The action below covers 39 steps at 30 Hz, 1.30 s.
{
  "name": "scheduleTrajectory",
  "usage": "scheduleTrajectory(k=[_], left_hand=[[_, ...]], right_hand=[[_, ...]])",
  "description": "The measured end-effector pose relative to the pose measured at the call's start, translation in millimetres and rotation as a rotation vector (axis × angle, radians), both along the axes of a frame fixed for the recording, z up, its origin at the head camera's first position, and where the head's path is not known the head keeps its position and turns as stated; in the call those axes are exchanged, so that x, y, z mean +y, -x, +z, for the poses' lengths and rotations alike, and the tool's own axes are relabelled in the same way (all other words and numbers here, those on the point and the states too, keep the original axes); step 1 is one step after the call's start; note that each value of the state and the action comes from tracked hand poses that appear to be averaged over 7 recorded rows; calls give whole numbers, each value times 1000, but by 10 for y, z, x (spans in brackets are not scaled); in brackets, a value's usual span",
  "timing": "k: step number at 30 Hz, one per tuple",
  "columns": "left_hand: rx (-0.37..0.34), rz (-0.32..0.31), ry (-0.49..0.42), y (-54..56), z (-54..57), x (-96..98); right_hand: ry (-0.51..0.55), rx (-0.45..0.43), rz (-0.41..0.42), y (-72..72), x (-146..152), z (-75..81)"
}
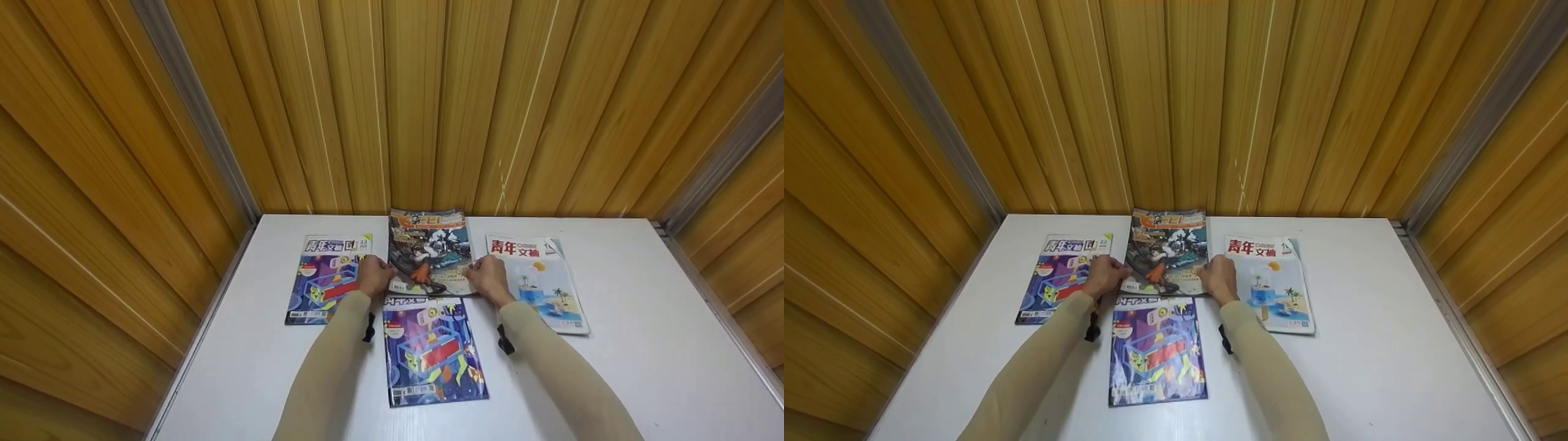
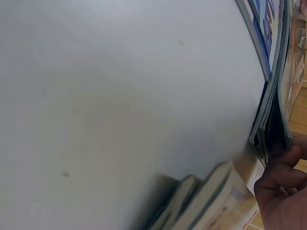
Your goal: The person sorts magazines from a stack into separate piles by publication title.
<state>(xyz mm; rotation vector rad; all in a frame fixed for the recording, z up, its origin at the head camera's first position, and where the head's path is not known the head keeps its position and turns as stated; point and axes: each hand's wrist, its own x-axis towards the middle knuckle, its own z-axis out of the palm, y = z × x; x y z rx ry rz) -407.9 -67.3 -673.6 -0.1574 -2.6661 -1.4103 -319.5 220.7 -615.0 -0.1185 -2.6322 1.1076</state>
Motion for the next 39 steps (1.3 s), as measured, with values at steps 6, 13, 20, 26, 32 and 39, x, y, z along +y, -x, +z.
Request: scheduleTrajectory(k=[6, 13, 20, 26, 32, 39], left_hand=[[22, 4, 27, 55, -19, -3], [64, 22, 67, 59, -19, -11], [128, 27, 160, -14, -2, -7], [142, 16, 162, -71, 15, -27], [132, 13, 101, -149, 78, -77], [215, -13, 29, -995, 656, -121]], right_hand=[[-29, 17, -23, 8, -26, 1], [-49, 23, -15, 117, 6, -48], [-120, 66, 1, 359, 144, -342], [-111, 141, -48, -18, -36, -106], [-149, 135, -100, -298, -207, 68], [-137, 166, -73, -603, -238, 49]])
